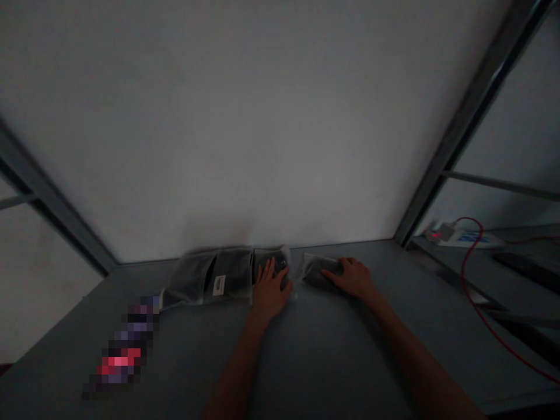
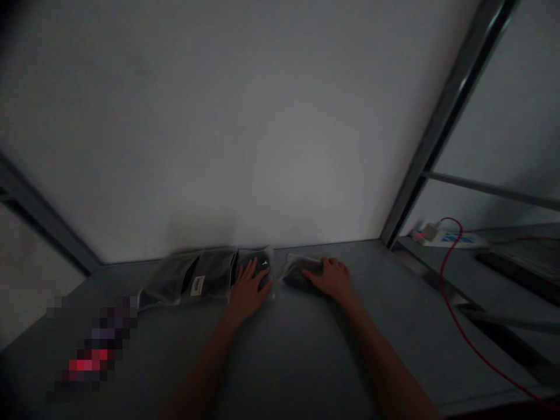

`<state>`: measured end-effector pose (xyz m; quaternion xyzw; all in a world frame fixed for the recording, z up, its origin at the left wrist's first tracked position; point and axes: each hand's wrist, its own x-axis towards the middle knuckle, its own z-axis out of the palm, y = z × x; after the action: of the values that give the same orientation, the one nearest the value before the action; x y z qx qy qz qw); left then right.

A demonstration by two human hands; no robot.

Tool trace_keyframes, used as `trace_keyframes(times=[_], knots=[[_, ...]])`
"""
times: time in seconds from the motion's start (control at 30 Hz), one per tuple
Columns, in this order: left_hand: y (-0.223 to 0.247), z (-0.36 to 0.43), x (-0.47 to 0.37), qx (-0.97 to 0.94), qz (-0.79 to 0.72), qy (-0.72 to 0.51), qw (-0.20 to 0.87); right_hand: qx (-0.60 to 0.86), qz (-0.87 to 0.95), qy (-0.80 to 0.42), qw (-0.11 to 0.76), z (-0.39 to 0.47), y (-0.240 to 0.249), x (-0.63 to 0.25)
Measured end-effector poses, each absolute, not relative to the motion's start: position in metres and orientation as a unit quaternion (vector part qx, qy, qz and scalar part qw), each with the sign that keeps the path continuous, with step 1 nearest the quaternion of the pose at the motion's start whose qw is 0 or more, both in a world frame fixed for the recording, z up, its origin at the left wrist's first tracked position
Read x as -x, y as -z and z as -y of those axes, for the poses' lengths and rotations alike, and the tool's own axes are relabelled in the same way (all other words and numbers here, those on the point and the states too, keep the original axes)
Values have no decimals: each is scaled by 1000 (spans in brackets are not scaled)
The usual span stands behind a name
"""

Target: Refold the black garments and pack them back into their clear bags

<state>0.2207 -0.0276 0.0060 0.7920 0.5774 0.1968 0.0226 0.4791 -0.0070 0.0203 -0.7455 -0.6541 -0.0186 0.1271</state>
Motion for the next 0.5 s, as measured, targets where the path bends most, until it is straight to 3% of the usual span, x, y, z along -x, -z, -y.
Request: trace_keyframes(times=[0.13,0.27,0.4,0.5], knots=[[-6,25,-217,-794,-576,-194,26,762,639,15,103,10,-28,-481],[-8,26,-214,-801,-567,-192,15,763,634,-78,98,11,-31,-483],[-9,31,-216,-804,-562,-194,-17,743,633,-154,152,7,-26,-484],[-11,38,-223,-802,-561,-201,-41,706,625,-227,244,4,-24,-483]])
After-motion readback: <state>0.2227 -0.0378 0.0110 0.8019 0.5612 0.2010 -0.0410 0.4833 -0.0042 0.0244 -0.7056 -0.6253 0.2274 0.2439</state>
